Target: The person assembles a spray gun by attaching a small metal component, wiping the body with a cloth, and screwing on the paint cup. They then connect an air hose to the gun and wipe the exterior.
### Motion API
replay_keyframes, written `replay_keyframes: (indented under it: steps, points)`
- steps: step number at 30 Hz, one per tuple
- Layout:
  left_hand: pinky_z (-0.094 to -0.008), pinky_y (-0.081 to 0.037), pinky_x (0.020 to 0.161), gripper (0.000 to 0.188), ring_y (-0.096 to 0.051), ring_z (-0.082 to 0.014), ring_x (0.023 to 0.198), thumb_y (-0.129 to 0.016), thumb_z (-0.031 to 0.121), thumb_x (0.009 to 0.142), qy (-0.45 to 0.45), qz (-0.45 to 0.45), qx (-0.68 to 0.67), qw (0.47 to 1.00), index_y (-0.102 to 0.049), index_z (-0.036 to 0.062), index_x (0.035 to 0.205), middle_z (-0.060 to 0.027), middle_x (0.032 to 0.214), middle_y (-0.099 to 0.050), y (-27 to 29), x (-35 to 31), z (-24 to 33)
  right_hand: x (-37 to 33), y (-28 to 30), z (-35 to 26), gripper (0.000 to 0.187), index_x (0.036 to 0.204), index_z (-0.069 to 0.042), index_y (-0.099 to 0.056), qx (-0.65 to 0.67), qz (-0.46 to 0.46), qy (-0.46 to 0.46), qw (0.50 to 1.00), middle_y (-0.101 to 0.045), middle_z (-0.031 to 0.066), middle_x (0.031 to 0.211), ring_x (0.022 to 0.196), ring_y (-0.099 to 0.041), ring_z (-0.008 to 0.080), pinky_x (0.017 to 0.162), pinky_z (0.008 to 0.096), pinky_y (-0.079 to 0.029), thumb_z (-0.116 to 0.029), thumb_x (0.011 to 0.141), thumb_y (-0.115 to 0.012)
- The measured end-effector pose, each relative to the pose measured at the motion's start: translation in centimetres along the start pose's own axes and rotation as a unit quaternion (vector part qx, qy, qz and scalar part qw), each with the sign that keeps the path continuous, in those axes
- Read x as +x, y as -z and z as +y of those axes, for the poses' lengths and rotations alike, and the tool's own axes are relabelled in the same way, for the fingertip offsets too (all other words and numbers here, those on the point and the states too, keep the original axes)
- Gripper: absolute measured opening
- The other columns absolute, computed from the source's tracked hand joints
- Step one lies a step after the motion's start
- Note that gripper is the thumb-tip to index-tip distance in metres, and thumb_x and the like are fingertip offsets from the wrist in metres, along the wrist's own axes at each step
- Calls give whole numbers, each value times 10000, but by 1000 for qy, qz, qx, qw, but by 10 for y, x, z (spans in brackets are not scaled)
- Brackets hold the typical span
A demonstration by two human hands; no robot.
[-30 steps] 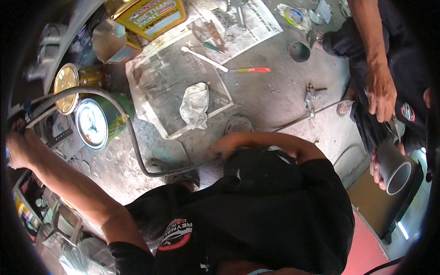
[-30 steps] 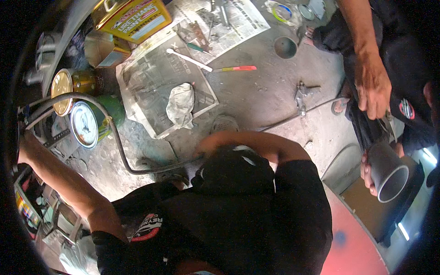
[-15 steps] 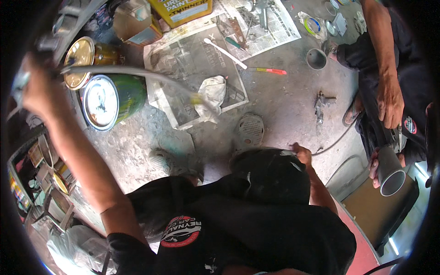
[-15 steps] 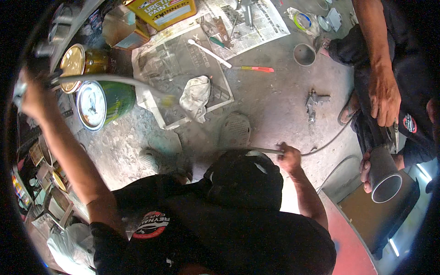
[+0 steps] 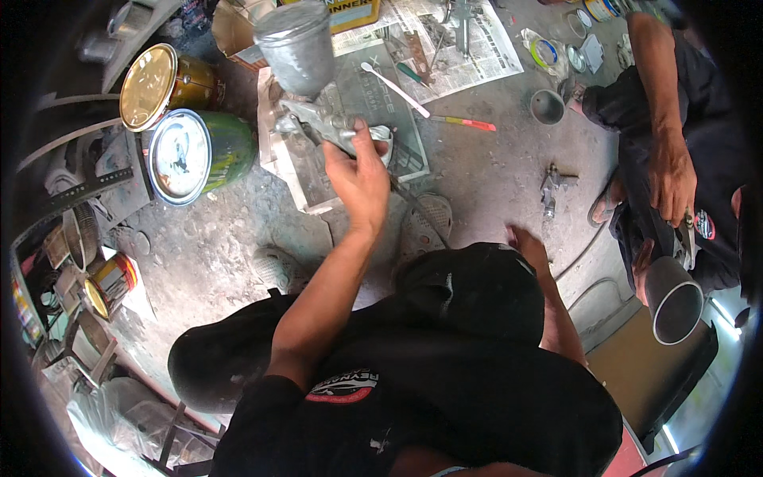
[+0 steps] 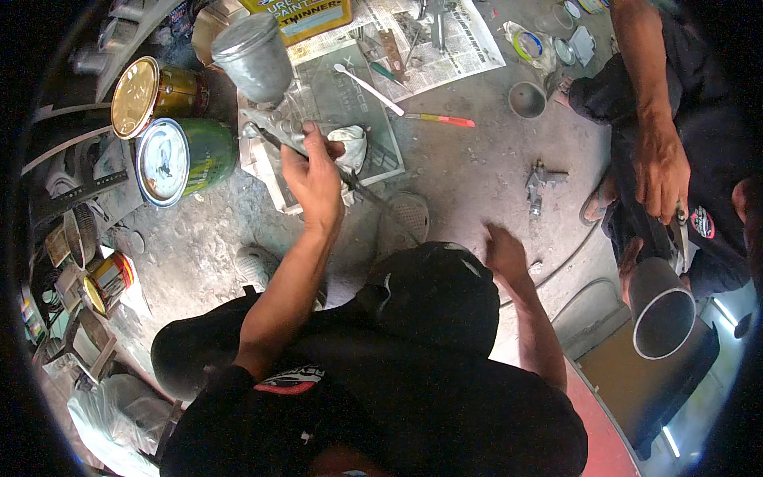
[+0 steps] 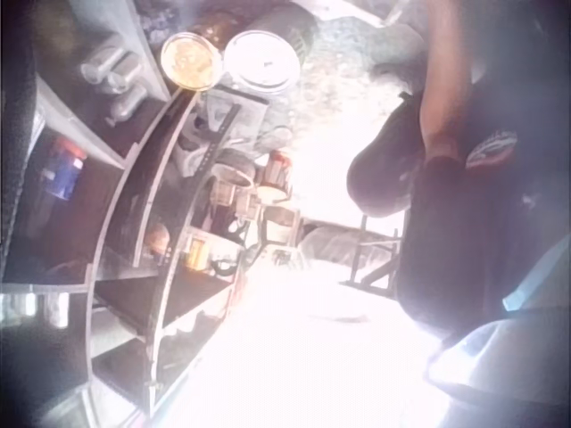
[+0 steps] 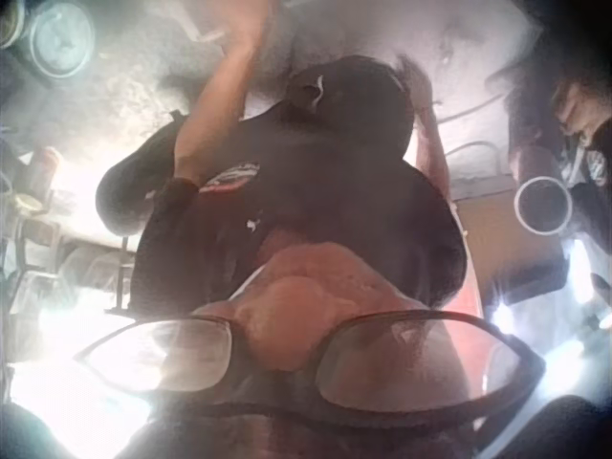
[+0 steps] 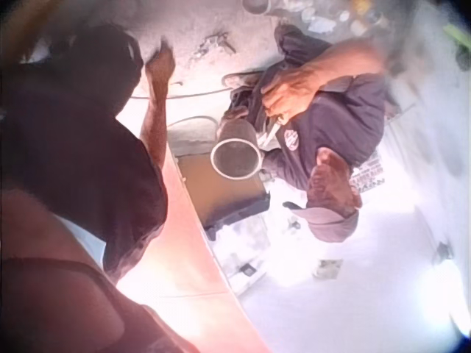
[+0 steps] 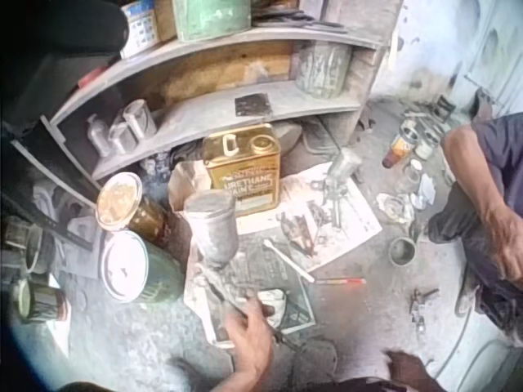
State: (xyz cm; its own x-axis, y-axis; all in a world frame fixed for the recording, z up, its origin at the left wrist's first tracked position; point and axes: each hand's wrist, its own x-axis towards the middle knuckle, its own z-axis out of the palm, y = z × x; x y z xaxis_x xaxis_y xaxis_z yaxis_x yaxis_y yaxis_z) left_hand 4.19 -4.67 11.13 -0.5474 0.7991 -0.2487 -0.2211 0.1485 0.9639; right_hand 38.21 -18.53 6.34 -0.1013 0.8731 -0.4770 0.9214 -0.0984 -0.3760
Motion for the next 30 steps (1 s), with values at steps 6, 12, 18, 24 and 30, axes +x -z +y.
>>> replay_keyframes:
  steps: [6, 12, 18, 24, 30]
  points:
    - [-352, -510, 874, 409, -622, -198, 960, -598, 361, 1014, 25, -52, -65, 996, -513, -16, 1146, -129, 1086, -613, -1, 17, 0, 108, 36, -209, 365, 1223, 3, -600, 355, 29, 234, 905, -674, 190, 1135, 1031, -680, 293, 870, 377, -529, -181, 923, -696]
    - [-335, -464, 936, 342, -579, -204, 1088, -598, 303, 1021, 52, 4, -119, 992, -533, -15, 1127, -106, 1058, -607, -9, 23, 6, 132, -4, -225, 303, 1181, -7, -617, 313, 117, 250, 909, -660, 180, 1104, 914, -685, 345, 764, 398, -536, -142, 919, -689]
    - [-329, -495, 883, 359, -602, -194, 992, -573, 263, 1028, 105, -41, 8, 994, -545, -68, 1163, -167, 1160, -605, 23, 11, 23, 140, -22, -223, 255, 1131, -15, -658, 236, 284, 235, 899, -586, 174, 1059, 807, -646, 302, 670, 369, -523, -110, 896, -687]
    - [-352, -501, 924, 544, -629, -239, 1017, -750, 356, 900, -174, 112, 269, 941, -583, -91, 1161, -192, 1102, -658, 97, 46, 59, 131, -41, -209, 237, 1072, -11, -668, 252, 276, 278, 885, -553, 137, 1040, 735, -622, 253, 619, 346, -508, -108, 864, -726]
    - [-387, -438, 1045, 1012, -562, -282, 1176, -959, 333, 643, -126, 24, 143, 981, -381, -78, 1364, -200, 1304, -554, 85, 123, 23, 129, -53, -214, 260, 1057, -52, -669, 195, 241, 361, 879, -570, 114, 1028, 708, -655, 262, 618, 367, -537, -142, 834, -768]
